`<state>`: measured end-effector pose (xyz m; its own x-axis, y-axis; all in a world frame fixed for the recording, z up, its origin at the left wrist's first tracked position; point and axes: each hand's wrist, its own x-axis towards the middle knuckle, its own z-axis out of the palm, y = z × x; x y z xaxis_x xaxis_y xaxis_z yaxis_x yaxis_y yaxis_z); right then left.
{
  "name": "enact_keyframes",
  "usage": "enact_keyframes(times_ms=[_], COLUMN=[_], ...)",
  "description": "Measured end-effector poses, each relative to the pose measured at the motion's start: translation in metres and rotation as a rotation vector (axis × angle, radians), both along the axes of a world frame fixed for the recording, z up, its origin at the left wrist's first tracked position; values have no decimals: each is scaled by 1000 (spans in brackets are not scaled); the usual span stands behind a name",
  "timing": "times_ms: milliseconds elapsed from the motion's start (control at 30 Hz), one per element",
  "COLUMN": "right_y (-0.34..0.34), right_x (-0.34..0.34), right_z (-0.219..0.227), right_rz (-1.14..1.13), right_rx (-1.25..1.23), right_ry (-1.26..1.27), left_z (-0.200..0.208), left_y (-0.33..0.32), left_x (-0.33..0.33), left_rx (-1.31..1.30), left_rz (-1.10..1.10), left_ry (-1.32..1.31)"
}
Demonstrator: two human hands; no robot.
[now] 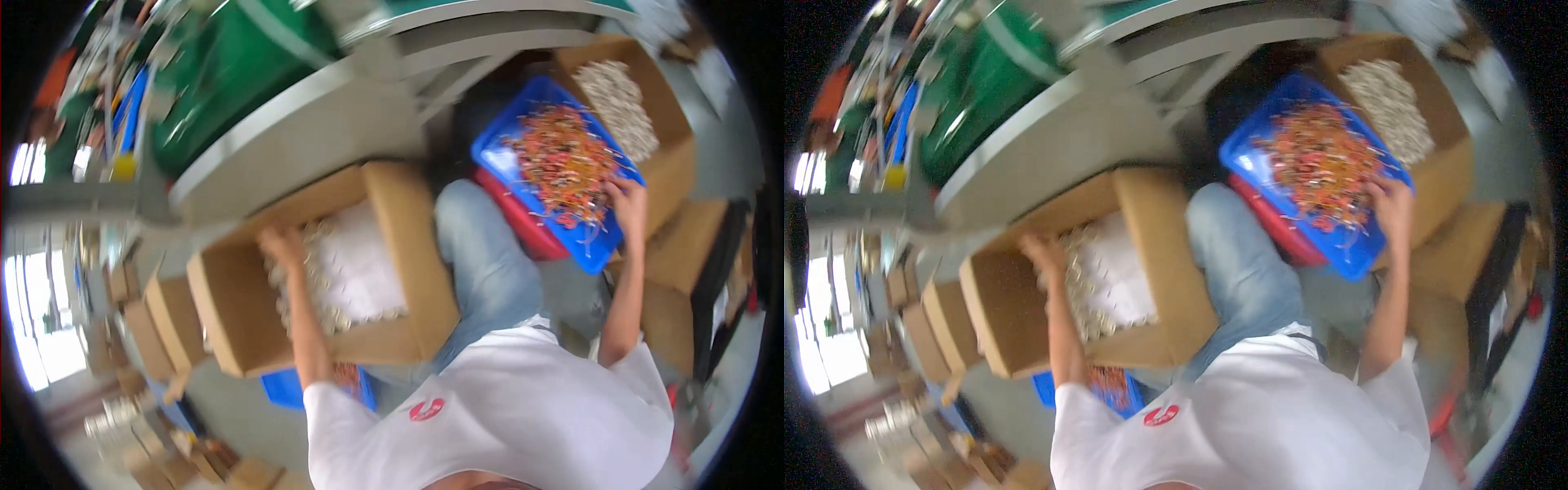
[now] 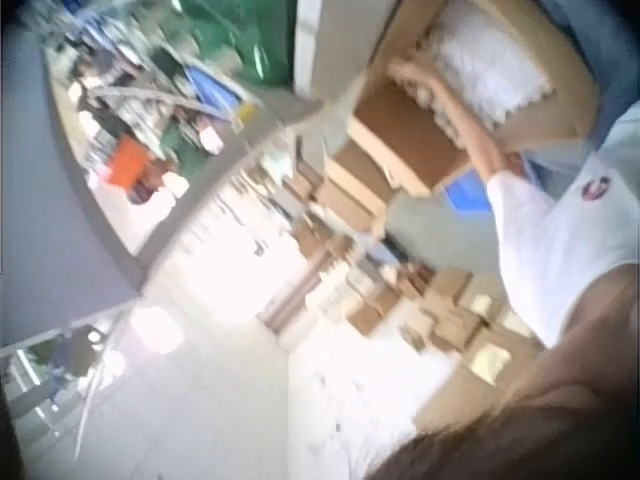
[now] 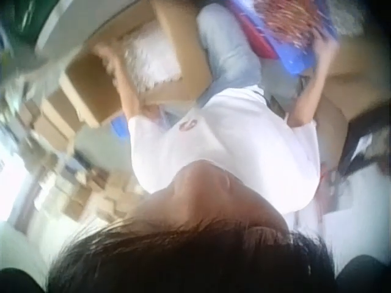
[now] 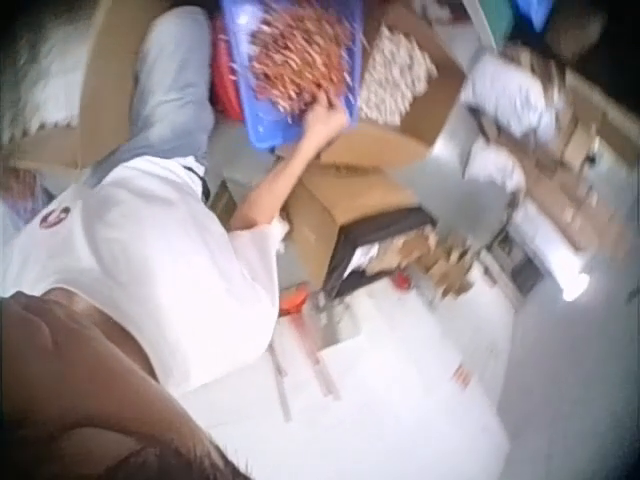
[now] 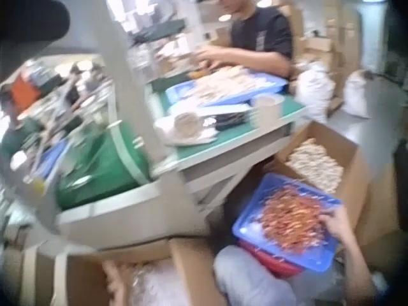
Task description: The person assembles electronic components by inserting small wires into white plastic housings by hand, then packs the assembled components into a cardboard box.
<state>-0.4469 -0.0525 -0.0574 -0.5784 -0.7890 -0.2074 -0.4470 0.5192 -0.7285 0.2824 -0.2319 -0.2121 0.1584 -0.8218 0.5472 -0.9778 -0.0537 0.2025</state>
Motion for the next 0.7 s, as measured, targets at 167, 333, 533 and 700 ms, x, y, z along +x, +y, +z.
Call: enact_keyframes(times_ms=[167,333,533,700], right_y=[11,29,19,32], right_x=[1,-2,36,25], right_z=[-18,-31,4,13], right_rz=[-42,-83,-216,-22], right_rx=[-21,-8,61,-104], right_ry=[102,161,42,66], left_z=[-81,-96,-128,-135], left_y=[85,114,128,107], left_x=[29,12,32,45], left_rx=[612,979,879,1105], left_rz=[23,303,270,57], left_ry=[-66,116,-4,-130])
